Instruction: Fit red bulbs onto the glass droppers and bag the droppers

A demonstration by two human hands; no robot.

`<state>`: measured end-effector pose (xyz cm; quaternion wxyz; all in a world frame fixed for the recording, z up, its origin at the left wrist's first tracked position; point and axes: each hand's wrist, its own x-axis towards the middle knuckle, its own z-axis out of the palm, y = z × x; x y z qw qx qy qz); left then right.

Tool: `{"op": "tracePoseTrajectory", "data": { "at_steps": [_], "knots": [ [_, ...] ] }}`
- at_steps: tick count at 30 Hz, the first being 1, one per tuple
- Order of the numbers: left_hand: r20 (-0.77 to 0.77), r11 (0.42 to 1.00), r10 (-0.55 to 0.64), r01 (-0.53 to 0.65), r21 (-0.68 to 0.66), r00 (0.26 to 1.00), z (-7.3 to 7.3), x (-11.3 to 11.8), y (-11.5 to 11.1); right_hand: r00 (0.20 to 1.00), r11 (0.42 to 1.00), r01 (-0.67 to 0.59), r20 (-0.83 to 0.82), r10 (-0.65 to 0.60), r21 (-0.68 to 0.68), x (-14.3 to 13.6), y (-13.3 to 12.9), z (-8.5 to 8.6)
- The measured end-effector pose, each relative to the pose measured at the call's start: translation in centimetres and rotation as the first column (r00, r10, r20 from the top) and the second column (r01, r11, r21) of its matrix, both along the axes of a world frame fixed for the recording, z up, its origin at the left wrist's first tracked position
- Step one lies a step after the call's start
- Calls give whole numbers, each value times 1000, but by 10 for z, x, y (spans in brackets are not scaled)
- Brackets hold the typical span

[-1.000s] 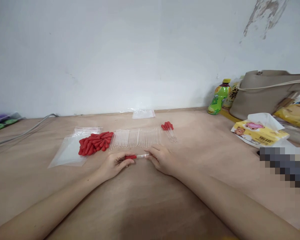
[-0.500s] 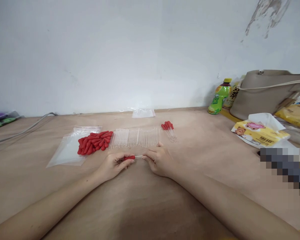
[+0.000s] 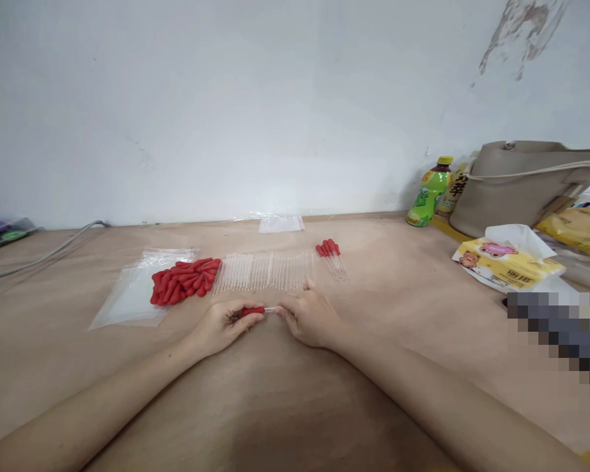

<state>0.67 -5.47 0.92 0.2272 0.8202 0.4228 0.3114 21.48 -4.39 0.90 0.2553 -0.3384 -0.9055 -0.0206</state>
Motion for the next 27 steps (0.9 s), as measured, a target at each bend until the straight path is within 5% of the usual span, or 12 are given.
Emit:
{"op": "tracePoseTrajectory", "data": {
  "at_steps": [6,9,11,13,16,27],
  "knots": [
    [51,1000,17,-17,0,999,2,0,5,991,995,16,130,-30,103,7,-2,12],
    [118,997,52,-46,-55,992,-1,-2,10,986,986,167,26,-168,29,18,8,16],
    [112,996,41,-32,-79,993,-2,-2,11,934,935,342,-78,-350,-96,29,21,20],
    [72,997,24,-18,-80,997,0,-2,10,819,821,530,-124,-560,-213,41,36,23],
    [27,997,20,-18,-72,999,3,0,8,681,683,691,-102,-725,-236,53,56,23],
    [-34,1000,15,-16,-12,999,4,0,8,608,587,790,103,-787,-176,48,76,10]
  ]
}}
